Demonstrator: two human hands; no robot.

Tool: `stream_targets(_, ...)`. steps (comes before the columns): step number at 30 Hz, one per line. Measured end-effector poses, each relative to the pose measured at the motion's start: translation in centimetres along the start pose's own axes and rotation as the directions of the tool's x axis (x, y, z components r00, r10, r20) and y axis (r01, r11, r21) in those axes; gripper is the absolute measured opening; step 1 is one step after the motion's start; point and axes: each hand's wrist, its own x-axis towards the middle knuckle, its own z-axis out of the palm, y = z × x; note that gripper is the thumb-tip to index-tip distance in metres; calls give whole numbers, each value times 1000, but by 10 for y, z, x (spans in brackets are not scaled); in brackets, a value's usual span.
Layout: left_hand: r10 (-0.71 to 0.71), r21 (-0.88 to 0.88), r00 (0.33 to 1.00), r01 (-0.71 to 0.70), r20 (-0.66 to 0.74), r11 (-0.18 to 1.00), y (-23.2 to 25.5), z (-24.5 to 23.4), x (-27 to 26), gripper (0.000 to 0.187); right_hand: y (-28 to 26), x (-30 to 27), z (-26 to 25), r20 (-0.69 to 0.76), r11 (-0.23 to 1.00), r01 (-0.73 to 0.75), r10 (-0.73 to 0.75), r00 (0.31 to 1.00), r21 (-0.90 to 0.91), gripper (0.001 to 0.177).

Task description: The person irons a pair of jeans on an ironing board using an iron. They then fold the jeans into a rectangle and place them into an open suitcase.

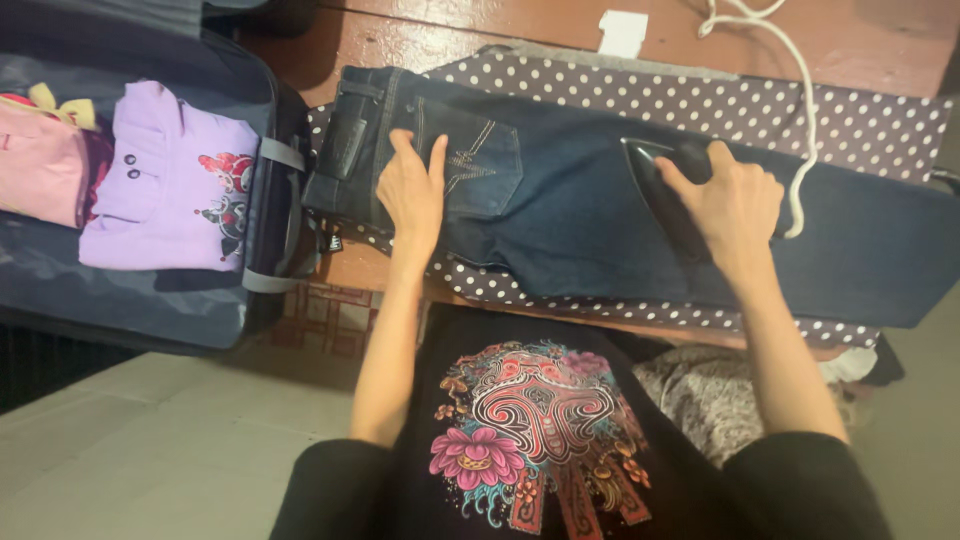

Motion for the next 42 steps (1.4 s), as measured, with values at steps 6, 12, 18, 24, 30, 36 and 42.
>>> stream_targets(6, -30, 35, 998, 32, -57, 999, 17, -8, -12, 38, -32, 14, -8, -2, 973, 46, -47, 999, 224, 56)
stream_targets(12, -39, 230, 989, 71, -140, 971, 29, -16, -32, 37, -112, 46, 0, -194, 836, 402, -353, 915, 374, 46)
stream_targets(18, -65, 347, 988, 111, -143, 931, 27, -22, -45, 33, -190, 111, 24, -269, 814, 476, -402, 875, 332, 51)
stream_targets(24, -97, 336, 988, 134, -123, 932, 21, -19, -51, 34, -185, 125, 30, -193, 838, 436, -392, 899, 328, 55)
stream_targets(30, -31, 428, 974, 128, -226, 895, 5, 16, -60, 34, -144, 120, 32, -92, 858, 440, -432, 897, 266, 57)
stream_targets(36, -21, 434, 969, 129, -246, 891, -3, 25, -65, 35, -181, 149, 43, -215, 818, 520, -477, 852, 246, 57)
stream_targets(42, -34, 398, 973, 125, -229, 909, -4, 24, -66, 38, -191, 145, 37, -139, 824, 474, -454, 880, 312, 57)
